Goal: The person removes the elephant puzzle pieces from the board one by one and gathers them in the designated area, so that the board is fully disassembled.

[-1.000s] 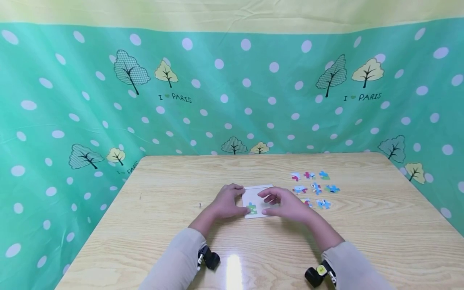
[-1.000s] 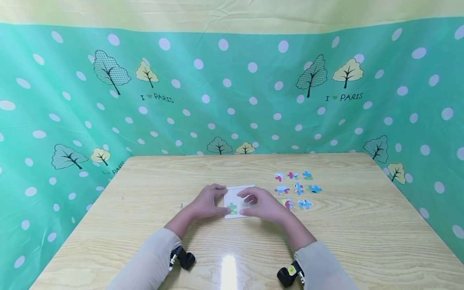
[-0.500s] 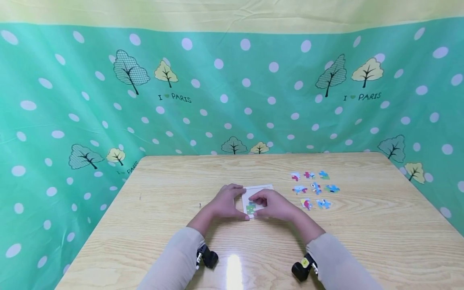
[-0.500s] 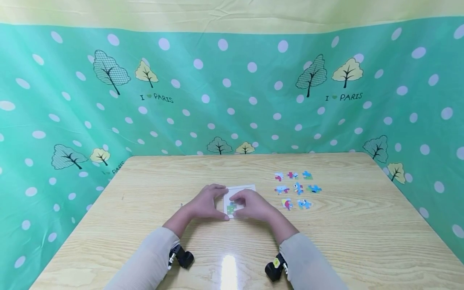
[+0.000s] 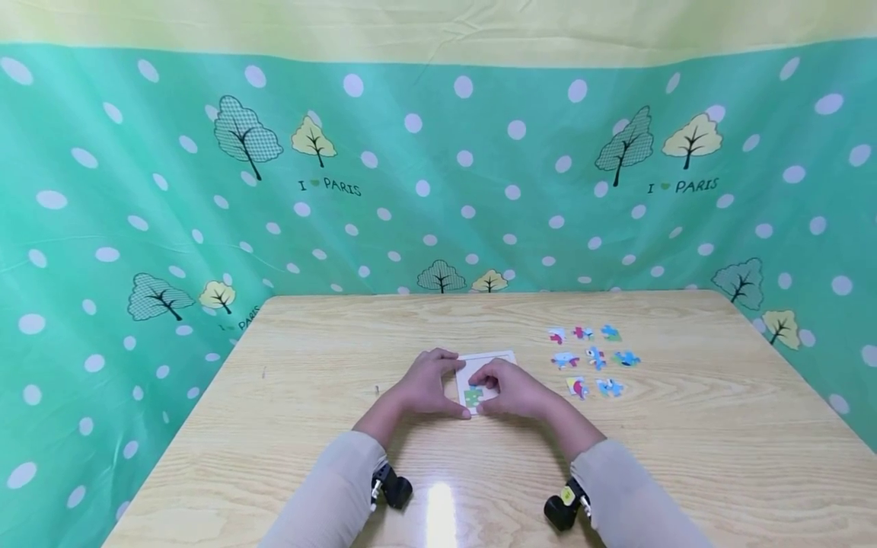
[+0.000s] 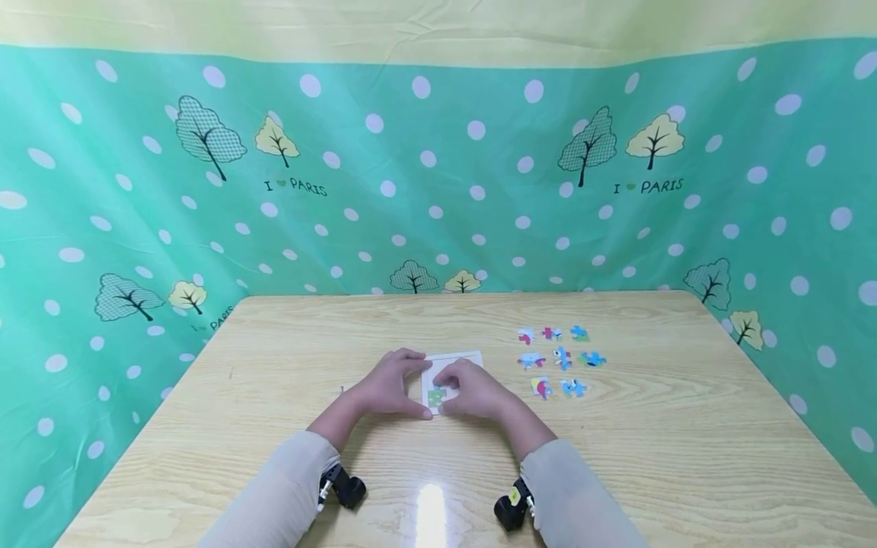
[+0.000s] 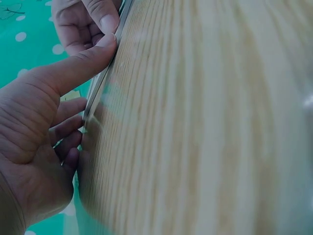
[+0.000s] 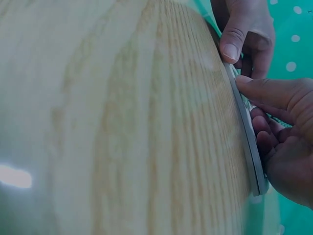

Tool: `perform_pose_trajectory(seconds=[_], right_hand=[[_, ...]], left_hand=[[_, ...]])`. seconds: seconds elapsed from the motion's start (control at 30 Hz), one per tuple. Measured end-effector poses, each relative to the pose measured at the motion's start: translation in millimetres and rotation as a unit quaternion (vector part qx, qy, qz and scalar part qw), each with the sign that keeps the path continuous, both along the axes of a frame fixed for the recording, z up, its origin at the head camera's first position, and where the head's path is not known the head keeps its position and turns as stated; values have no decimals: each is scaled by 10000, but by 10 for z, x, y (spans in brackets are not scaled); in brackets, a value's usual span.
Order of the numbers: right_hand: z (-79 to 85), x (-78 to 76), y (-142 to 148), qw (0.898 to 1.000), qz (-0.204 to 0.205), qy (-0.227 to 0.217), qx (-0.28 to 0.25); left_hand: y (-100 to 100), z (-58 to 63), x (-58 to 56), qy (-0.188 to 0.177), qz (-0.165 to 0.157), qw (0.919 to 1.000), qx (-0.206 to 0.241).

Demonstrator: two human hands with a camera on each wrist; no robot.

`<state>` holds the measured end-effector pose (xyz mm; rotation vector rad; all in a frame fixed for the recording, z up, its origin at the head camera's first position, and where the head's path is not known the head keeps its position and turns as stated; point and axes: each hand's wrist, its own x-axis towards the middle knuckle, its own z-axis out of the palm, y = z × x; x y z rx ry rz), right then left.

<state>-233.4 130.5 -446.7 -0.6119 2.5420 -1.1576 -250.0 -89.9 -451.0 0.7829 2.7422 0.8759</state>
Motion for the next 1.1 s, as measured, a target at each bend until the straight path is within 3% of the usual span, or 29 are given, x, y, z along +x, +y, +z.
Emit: perform_pose_trajectory(seconds=[0.43, 0.83, 1.1], right_hand=[[-40, 19, 2, 9988, 27, 40, -485], [-45, 74, -54, 9966, -250, 3, -783], [-77, 113, 16, 9902, -591, -27, -1264]], left_hand=[[22, -15, -12, -47, 51, 10000, 49], [-9, -11, 8, -44, 97, 9999, -15], [10, 1, 14, -11, 39, 10000, -71]])
